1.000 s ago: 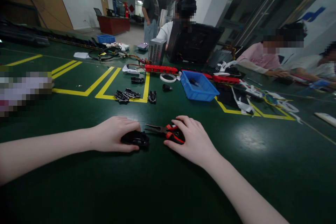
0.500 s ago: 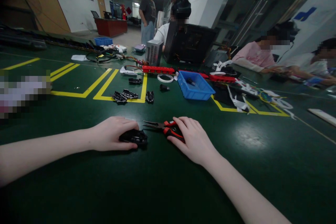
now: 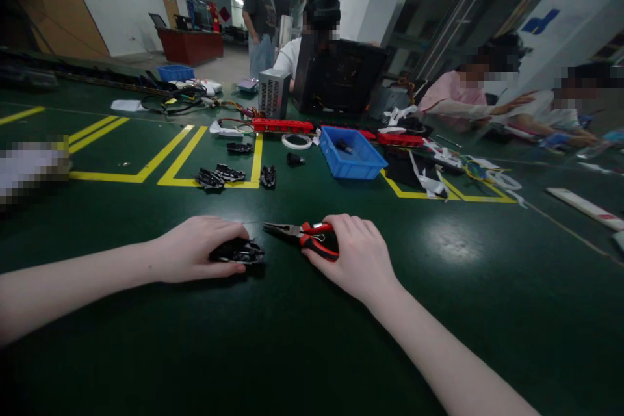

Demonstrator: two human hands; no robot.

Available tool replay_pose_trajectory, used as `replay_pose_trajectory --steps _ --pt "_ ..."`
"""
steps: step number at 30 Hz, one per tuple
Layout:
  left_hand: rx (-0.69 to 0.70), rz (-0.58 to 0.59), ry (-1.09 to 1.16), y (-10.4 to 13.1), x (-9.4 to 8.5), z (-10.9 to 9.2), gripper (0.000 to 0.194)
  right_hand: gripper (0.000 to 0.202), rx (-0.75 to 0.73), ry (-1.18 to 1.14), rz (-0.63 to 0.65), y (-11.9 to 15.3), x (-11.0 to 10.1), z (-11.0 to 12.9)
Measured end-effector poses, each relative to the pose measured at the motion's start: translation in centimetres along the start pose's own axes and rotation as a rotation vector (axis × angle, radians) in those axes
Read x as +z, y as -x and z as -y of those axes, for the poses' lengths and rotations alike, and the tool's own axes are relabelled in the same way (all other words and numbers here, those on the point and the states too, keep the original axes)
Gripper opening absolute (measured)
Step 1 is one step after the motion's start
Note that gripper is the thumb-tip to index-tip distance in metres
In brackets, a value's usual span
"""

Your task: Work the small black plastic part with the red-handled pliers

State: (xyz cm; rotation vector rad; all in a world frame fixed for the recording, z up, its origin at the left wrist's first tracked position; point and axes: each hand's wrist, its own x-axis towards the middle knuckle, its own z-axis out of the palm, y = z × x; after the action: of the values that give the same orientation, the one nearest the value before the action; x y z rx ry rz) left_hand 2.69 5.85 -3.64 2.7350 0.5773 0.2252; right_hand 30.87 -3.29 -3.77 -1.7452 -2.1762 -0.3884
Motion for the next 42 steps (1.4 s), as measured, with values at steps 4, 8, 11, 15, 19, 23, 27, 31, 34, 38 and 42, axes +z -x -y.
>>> replay_pose_trajectory --steps 4,8,11,15,19,23,27,31,34,38,42 --pt "-0.004 0.0 -0.002 0.0 0.0 0.0 0.033 0.042 -0.025 -0.105 -0.06 0.2 -0.3 -0.5" --pt "-0.007 0.003 0.007 0.0 -0.1 0.0 0.031 0.047 -0.123 -0.171 -0.064 0.6 -0.7 -0.2" --pt "-0.013 0.01 0.014 0.0 0.0 0.0 0.029 0.049 -0.18 -0.183 -0.074 0.7 -0.8 0.4" --pt "-0.019 0.009 0.019 -0.1 0.0 0.0 0.028 0.048 -0.216 -0.186 -0.076 0.5 -0.8 0.6" --pt "-0.015 0.002 0.02 -0.1 0.1 0.2 0.029 0.047 -0.231 -0.184 -0.07 0.4 -1.0 0.5" --pt "0.003 -0.005 0.022 -0.1 0.2 0.4 0.028 0.045 -0.245 -0.183 -0.064 0.3 -1.1 0.7" --pt "-0.003 -0.013 0.012 -0.1 0.1 0.2 0.027 0.044 -0.25 -0.176 -0.052 0.4 -1.0 1.0" --pt "0.004 -0.012 0.02 -0.1 -0.1 0.1 0.027 0.045 -0.252 -0.179 -0.043 0.3 -0.8 1.1" --pt "0.01 -0.014 0.018 -0.1 -0.1 0.0 0.027 0.044 -0.251 -0.183 -0.04 0.3 -0.7 1.1" --pt "0.0 -0.012 0.012 0.0 0.0 0.0 0.028 0.041 -0.249 -0.178 -0.037 0.4 -0.6 1.3" --pt "-0.01 -0.008 0.0 -0.1 0.0 0.1 0.029 0.04 -0.258 -0.157 -0.032 0.5 -0.6 1.4"
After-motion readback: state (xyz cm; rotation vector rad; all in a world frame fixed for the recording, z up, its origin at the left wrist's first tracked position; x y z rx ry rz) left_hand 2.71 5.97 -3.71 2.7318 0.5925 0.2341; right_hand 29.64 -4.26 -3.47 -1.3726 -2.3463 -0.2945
